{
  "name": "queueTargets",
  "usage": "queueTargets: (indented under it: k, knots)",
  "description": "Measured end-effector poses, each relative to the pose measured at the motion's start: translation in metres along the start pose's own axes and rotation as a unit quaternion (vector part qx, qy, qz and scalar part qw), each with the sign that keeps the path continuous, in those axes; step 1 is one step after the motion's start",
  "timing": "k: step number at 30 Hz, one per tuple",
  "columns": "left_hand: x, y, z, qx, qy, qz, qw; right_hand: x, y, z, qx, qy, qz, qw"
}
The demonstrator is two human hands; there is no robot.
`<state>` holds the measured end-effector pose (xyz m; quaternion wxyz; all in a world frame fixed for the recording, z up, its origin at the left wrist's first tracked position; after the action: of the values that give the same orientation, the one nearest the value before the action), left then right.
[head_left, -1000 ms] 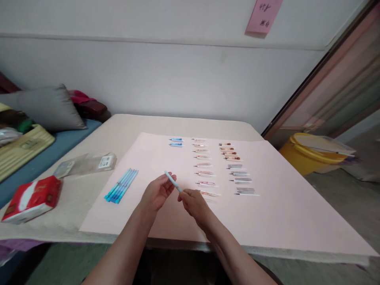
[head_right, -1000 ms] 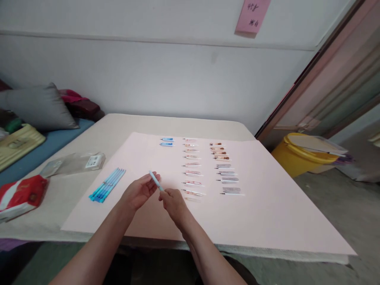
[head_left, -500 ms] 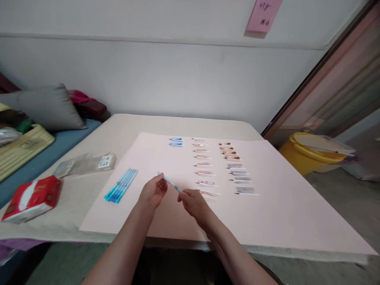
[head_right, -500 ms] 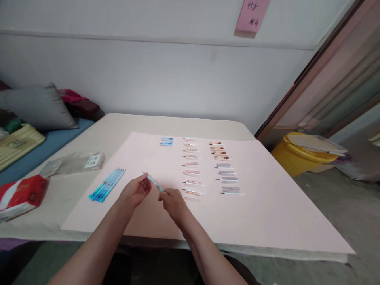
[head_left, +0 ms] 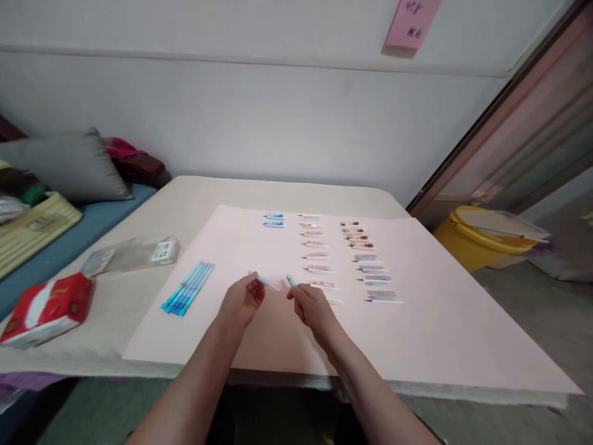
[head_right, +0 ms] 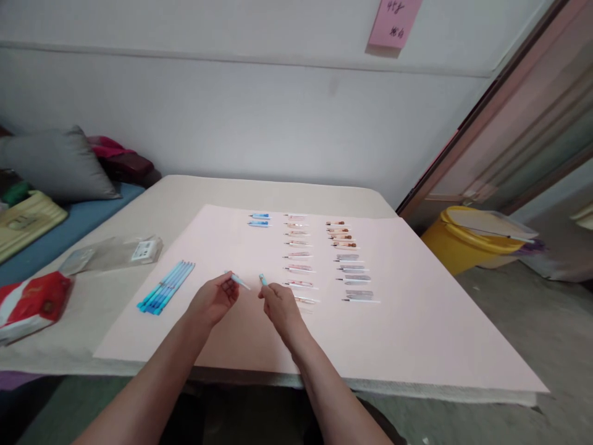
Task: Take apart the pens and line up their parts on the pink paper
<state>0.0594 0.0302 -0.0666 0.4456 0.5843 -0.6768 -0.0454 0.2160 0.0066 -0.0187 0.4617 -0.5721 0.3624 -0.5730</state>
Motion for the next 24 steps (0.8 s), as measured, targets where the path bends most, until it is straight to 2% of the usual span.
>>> queueTargets:
  k: [5, 9, 18, 21, 24]
  knots:
    - [0.012, -0.02, -0.011, -0.032, -0.023, 0.005, 0.999, 0.008, -0.012, 0.004, 0.104, 0.076, 0.07, 0.989]
    - [0.012, -0.025, -0.009, -0.037, -0.011, 0.013, 0.999, 0.01, -0.016, 0.014, 0.13, 0.116, 0.07, 0.982]
    - [-0.003, 0.005, 0.016, 0.041, 0.083, -0.047, 0.995, 0.001, -0.01, 0.043, 0.023, 0.103, 0.041, 0.994]
    - [-0.002, 0.007, 0.019, 0.034, 0.098, -0.051, 0.993, 0.002, -0.012, 0.051, -0.015, 0.113, 0.043, 0.993]
    - [0.001, 0.0, 0.021, 0.017, 0.111, -0.042, 0.993, 0.002, -0.015, 0.057, -0.048, 0.135, 0.058, 0.988]
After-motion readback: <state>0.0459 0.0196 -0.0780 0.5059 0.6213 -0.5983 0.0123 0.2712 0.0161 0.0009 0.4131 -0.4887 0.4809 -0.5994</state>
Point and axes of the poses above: each hand's wrist, its own x-axis away from the middle knuckle, its own z-axis out of the back of the hand, y = z × x, the point moved 9 cm from there along -x, towards the middle knuckle, and after that the axes turned 5 degrees about -z, right-handed, at the moved point
